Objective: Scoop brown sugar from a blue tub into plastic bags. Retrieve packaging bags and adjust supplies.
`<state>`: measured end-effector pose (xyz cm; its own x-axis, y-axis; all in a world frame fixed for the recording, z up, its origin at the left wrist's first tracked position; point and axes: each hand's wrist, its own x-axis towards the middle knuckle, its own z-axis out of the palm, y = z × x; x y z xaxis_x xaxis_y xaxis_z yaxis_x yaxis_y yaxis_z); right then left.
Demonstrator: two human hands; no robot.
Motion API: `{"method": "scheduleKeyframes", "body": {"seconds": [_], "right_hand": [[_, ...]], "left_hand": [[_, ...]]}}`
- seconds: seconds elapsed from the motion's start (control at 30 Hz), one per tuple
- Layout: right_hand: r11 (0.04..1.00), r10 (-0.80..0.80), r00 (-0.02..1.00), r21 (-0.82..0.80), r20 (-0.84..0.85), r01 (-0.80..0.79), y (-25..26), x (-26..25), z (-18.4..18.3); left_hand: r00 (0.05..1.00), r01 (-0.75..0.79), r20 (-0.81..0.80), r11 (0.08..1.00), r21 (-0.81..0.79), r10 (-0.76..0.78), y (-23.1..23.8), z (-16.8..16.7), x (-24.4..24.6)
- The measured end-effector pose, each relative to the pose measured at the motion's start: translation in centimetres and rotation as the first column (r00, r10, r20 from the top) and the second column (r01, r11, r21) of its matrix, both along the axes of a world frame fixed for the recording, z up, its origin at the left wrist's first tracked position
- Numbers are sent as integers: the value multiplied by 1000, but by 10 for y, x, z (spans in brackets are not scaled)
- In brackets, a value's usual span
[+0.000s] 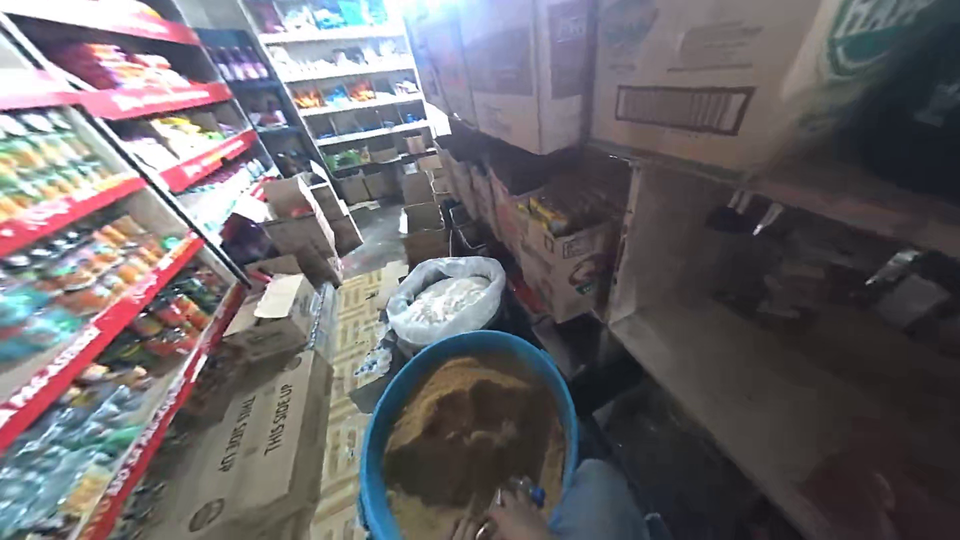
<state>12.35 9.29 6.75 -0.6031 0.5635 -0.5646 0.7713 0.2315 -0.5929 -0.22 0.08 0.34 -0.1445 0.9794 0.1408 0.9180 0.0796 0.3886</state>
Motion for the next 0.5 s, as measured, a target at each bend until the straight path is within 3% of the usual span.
{"method": "scheduleKeyframes", "body": {"seconds": [0.13,0.2,0.37,0.5], "right_hand": [[990,126,990,51,60,-130,19,6,-8],[985,172,982,-34,72,-170,37,13,-11],[919,-129,972,-393,-196,43,55,33,-25],[884,-281,895,-456,-346,101,45,34,-15]], "left_hand": [[999,29,14,1000,6,-29,-1,6,-2],[999,35,20,999,8,-36,-1,6,-2],[999,37,16,996,81,-38,0,-6,-4],[999,24,43,995,97,-28,-1,-4,-1]]}}
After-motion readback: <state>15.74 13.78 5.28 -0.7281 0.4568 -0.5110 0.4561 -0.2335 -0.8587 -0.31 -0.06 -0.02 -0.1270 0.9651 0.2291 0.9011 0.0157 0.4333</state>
